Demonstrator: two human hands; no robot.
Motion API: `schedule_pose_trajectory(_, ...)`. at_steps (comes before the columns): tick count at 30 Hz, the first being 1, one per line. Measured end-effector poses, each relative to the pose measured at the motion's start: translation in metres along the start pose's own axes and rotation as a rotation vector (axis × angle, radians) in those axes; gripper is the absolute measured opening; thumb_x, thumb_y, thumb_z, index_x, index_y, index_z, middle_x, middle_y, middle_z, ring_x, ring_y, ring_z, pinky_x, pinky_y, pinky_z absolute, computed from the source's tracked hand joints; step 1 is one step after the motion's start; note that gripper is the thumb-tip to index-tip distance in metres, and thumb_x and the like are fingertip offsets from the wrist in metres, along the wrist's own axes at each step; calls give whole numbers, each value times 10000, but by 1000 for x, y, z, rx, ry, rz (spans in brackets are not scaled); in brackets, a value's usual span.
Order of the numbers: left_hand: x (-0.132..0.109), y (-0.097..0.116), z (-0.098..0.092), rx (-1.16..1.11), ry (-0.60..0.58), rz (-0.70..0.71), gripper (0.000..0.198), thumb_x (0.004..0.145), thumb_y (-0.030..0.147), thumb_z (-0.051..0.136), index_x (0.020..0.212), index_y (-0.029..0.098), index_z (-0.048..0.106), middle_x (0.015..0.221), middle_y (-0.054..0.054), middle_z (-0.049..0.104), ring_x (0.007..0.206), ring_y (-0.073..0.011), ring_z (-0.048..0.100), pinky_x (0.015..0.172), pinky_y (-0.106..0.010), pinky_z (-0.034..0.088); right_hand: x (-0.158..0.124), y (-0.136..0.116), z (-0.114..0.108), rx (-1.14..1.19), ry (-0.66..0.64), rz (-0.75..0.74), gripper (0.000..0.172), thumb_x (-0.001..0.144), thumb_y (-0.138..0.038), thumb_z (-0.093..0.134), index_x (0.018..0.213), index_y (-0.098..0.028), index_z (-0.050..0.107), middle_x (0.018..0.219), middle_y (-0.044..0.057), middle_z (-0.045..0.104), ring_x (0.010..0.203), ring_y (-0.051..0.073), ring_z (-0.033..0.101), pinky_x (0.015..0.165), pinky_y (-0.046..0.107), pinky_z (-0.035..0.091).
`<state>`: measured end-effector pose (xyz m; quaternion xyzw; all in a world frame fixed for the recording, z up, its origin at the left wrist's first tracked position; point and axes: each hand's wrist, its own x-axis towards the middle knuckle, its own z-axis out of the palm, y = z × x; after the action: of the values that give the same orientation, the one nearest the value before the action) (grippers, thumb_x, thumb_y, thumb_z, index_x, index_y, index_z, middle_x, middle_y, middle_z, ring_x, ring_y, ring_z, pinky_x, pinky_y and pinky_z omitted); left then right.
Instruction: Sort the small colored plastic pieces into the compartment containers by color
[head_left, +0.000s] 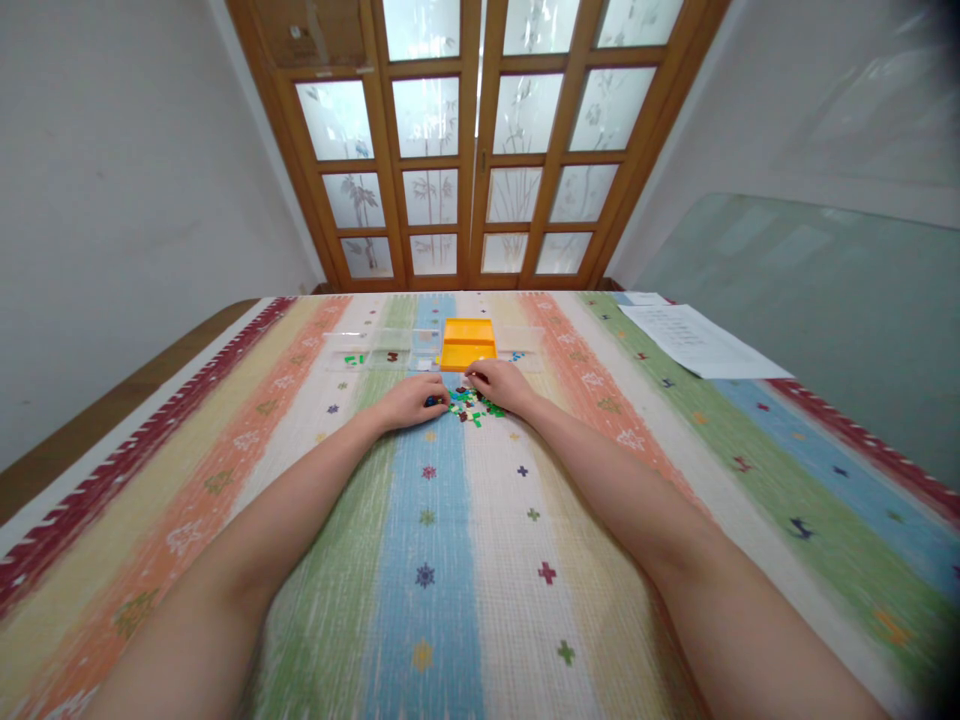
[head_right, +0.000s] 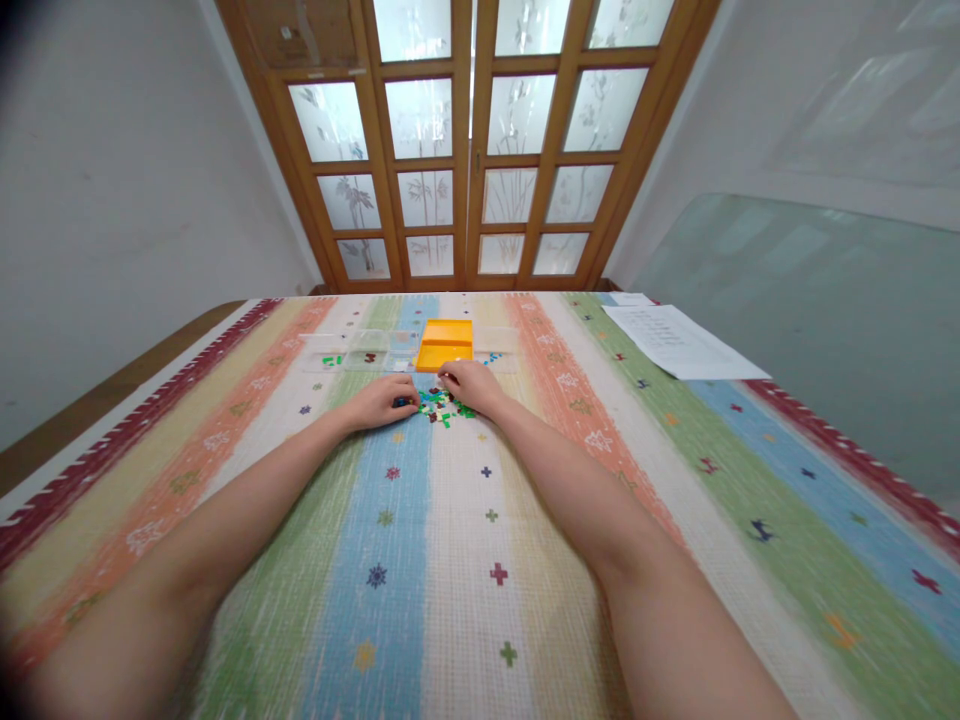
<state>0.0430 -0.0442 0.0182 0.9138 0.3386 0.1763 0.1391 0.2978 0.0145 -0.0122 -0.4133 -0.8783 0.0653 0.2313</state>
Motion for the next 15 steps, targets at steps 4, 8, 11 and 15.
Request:
schedule_pose_trajectory(4, 0, -2, 4, -13, 30, -18, 177, 974, 306, 586, 960, 226, 742, 989, -68, 667, 969, -223, 624, 886, -342, 476, 0, 0, 0, 3, -6, 7, 235, 1007, -267, 556, 1084, -220, 774, 1068, 76, 785, 977, 211, 694, 836, 280, 443)
schedule_pose_trajectory(8, 0, -2, 5, -8, 38, -31, 178, 974, 316, 587, 968, 227, 740, 979, -64, 672, 966, -222, 627, 891, -347, 479, 1, -1, 1, 0, -8, 10, 233, 1004, -264, 561, 1083, -222, 776, 1064, 76, 785, 979, 214, 694, 838, 281, 446)
schedule_pose_trajectory(11, -1, -2, 4, 7, 25, -26, 152, 947, 333, 631, 985, 234, 740, 973, -57, 673, 961, -225, 627, 885, -344, 480, 1, -1, 1, -3, -9, 10, 239, 1007, -268, 557, 1084, -225, 779, 1069, 75, 785, 979, 216, 695, 839, 283, 448)
schedule_pose_trajectory(15, -1, -2, 3, 24, 18, -4, 150, 948, 306, 620, 995, 235, 743, 998, -61, 673, 980, -228, 627, 894, -344, 478, 1, -1, 1, -6, -5, 1, 244, 1011, -278, 552, 1090, -226, 777, 1063, 72, 786, 972, 215, 696, 829, 284, 449)
